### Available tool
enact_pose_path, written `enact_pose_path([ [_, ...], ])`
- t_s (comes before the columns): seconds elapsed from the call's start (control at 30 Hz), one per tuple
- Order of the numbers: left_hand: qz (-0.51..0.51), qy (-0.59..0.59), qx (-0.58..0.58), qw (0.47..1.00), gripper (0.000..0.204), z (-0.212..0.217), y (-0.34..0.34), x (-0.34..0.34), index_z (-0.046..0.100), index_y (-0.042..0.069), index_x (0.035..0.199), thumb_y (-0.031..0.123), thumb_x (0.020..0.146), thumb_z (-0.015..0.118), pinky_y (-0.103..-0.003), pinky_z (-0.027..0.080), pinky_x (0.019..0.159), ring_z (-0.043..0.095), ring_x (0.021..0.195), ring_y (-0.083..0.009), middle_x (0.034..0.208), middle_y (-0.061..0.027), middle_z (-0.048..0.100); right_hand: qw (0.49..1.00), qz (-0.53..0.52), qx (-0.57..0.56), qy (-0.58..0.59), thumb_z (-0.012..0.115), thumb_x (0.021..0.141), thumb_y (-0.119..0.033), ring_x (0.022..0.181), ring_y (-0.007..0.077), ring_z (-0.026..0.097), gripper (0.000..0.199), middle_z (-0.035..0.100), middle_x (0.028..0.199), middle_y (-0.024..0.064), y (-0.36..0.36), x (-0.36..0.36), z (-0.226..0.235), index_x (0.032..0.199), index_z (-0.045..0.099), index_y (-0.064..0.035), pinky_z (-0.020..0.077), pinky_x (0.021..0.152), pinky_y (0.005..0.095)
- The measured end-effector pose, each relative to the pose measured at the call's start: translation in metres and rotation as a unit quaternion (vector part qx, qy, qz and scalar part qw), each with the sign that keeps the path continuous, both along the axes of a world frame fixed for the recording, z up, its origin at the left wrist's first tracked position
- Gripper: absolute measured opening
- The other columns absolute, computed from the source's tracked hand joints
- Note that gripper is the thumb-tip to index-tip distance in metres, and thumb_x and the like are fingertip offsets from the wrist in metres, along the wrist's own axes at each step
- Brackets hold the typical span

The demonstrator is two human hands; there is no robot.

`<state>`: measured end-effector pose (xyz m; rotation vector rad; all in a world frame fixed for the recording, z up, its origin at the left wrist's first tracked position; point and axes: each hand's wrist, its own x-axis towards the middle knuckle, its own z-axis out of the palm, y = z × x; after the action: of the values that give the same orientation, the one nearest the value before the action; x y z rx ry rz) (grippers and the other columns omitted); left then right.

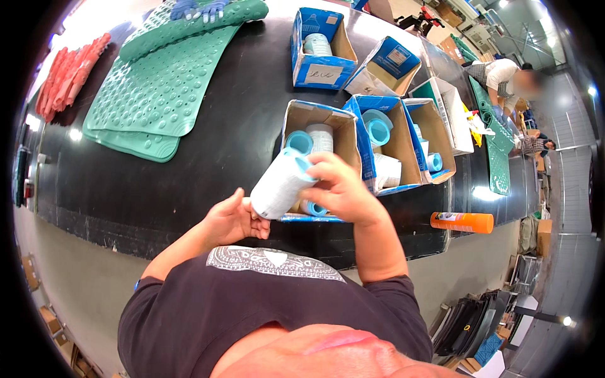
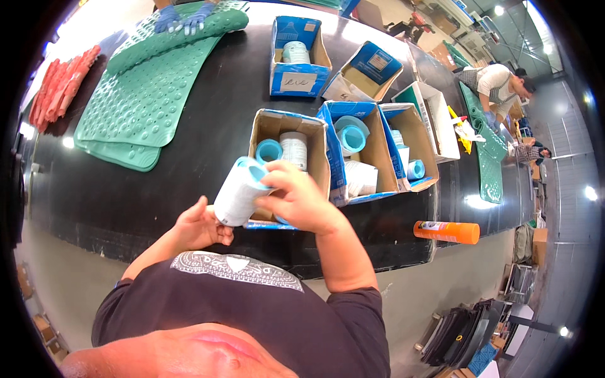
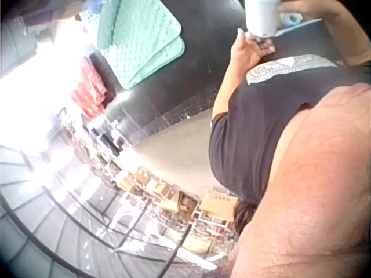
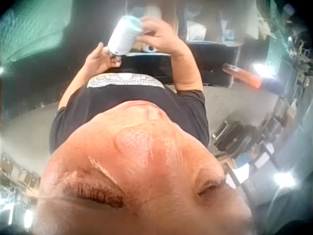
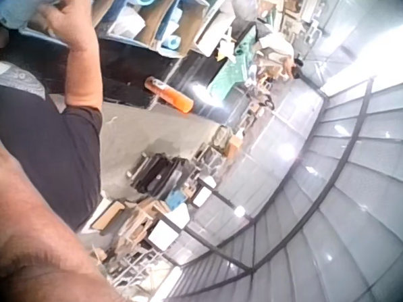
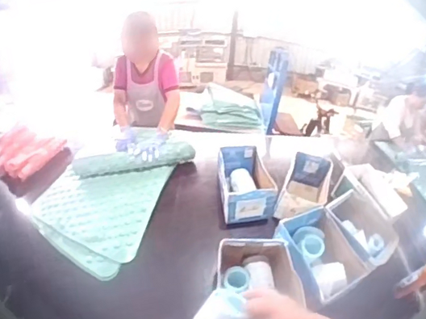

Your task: The person handles rolls of light blue labels, peels them from plastic wrapping, and places them into small cardboard boxes. They then sort a stack of loose label sheets on a table, separating them into piles.

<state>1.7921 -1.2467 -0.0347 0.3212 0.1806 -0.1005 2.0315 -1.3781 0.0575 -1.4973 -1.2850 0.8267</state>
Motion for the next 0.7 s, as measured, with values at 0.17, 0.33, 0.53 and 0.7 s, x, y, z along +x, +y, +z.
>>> enact_pose_path([
  [0.17, 0.186, 0.030, 0.240, 0.952, 0.037, -0.028, 0.045, 0.006, 0.059, 0.003, 0.097, 0.036, 0.103, 0.042, -0.037, 0.050, 0.087, 0.064, 0.095, -0.0235, 0.109, -0.0156, 0.064, 0.951, -0.248, 0.136, -0.127, 0.077, 0.076, -0.003, 0.101, 0.0237, 0.059, 0.028, 0.058, 0.110, 0.0118, 0.015, 0.132, 0.020, 0.101, 0.063, -0.0019, 0.0488, 0.085, 0.0348],
  [0.33, 0.213, 0.153, 0.861, 0.435, 0.016, -0.111, 0.065, 0.015, 0.061, 0.005, 0.091, 0.012, 0.080, 0.068, -0.041, 0.044, 0.094, 0.055, 0.108, -0.0327, 0.109, -0.0113, 0.062, 0.722, -0.403, 0.005, -0.563, 0.072, 0.080, -0.028, 0.103, 0.0307, 0.062, 0.034, 0.063, 0.112, 0.0175, 0.081, 0.295, 0.010, 0.105, 0.069, -0.0046, 0.0483, 0.089, 0.0347],
  [0.53, 0.173, 0.113, 0.913, 0.351, 0.017, -0.118, 0.059, 0.024, 0.060, 0.008, 0.087, 0.013, 0.077, 0.071, -0.043, 0.041, 0.098, 0.051, 0.116, -0.0326, 0.118, -0.0075, 0.058, 0.703, -0.160, -0.398, -0.567, 0.065, 0.081, -0.021, 0.092, 0.0362, 0.066, 0.029, 0.067, 0.106, 0.0217, 0.117, 0.390, -0.084, 0.107, 0.071, -0.0084, 0.0533, 0.083, 0.0386],
  [0.7, 0.162, 0.121, 0.921, 0.334, 0.016, -0.119, 0.057, 0.015, 0.060, 0.008, 0.087, 0.012, 0.077, 0.071, -0.042, 0.042, 0.097, 0.051, 0.116, -0.0319, 0.118, -0.0067, 0.059, 0.905, -0.282, -0.155, -0.277, 0.065, 0.085, -0.015, 0.084, 0.0160, 0.065, 0.039, 0.069, 0.102, 0.0105, 0.063, 0.325, 0.025, 0.122, 0.062, -0.0054, 0.0532, 0.079, 0.0302],
])
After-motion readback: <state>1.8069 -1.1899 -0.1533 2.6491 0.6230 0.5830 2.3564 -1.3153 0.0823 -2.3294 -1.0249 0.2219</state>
